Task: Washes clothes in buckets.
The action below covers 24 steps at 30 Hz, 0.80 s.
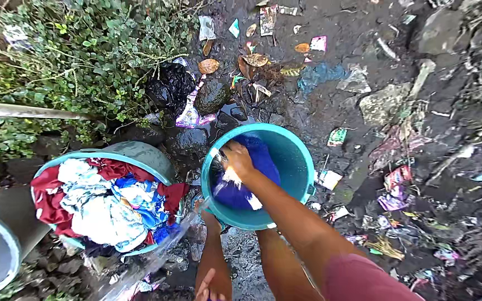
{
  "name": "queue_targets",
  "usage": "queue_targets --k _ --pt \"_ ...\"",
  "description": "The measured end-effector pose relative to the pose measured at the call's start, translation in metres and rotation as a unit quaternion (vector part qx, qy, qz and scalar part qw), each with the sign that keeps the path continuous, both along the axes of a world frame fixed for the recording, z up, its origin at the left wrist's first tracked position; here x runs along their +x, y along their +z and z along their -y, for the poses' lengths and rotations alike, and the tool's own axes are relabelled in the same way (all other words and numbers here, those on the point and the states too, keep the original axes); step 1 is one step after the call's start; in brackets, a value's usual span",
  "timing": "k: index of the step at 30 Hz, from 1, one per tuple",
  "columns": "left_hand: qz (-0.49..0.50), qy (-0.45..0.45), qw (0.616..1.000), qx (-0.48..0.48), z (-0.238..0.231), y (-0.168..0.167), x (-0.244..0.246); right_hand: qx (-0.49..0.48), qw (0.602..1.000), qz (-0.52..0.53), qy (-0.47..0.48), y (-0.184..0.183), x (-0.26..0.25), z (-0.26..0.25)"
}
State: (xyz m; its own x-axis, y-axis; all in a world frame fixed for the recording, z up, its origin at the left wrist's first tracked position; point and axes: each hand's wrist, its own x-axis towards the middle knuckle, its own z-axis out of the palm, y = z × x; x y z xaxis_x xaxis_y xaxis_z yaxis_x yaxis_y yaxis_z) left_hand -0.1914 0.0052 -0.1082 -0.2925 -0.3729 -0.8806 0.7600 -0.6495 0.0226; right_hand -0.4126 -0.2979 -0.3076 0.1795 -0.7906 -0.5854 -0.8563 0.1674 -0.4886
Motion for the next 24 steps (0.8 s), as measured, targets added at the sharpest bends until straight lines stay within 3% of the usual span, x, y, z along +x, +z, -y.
queue_targets --k 4,8,10,13,16,18,20,22,24 --pt "0.179 0.024 0.984 -0.003 0.046 -0.005 0.005 -0.048 0.994 0.036 0.096 0.038 -0.015 -0.069" --pt "0.360 0.055 0.931 -0.027 0.109 -0.005 0.040 -0.030 0.990 0.006 0.141 -0.002 -0.028 -0.079" --pt "0.452 -0.008 0.890 -0.051 0.139 0.001 0.074 0.008 0.992 -0.026 0.123 -0.019 -0.026 -0.054" --pt "0.581 -0.176 0.793 -0.048 0.183 0.018 0.124 0.007 0.995 -0.056 0.076 -0.036 -0.021 -0.032" --pt "0.644 -0.393 0.656 -0.024 0.242 0.032 0.153 0.018 0.995 -0.091 0.033 -0.036 -0.007 -0.004" --pt "0.668 -0.484 0.561 -0.065 0.266 0.013 0.165 0.040 0.992 -0.114 0.025 -0.034 -0.003 0.005" --pt "0.674 -0.538 0.495 -0.107 0.275 -0.016 0.161 0.010 0.994 -0.109 0.026 -0.029 -0.008 -0.002" --pt "0.651 -0.550 0.498 -0.162 0.272 -0.036 0.129 -0.071 0.995 -0.072 0.021 -0.022 -0.020 -0.021" --pt "0.593 -0.526 0.568 -0.221 0.254 -0.046 0.070 -0.112 0.991 -0.068 0.028 -0.016 -0.034 -0.044"
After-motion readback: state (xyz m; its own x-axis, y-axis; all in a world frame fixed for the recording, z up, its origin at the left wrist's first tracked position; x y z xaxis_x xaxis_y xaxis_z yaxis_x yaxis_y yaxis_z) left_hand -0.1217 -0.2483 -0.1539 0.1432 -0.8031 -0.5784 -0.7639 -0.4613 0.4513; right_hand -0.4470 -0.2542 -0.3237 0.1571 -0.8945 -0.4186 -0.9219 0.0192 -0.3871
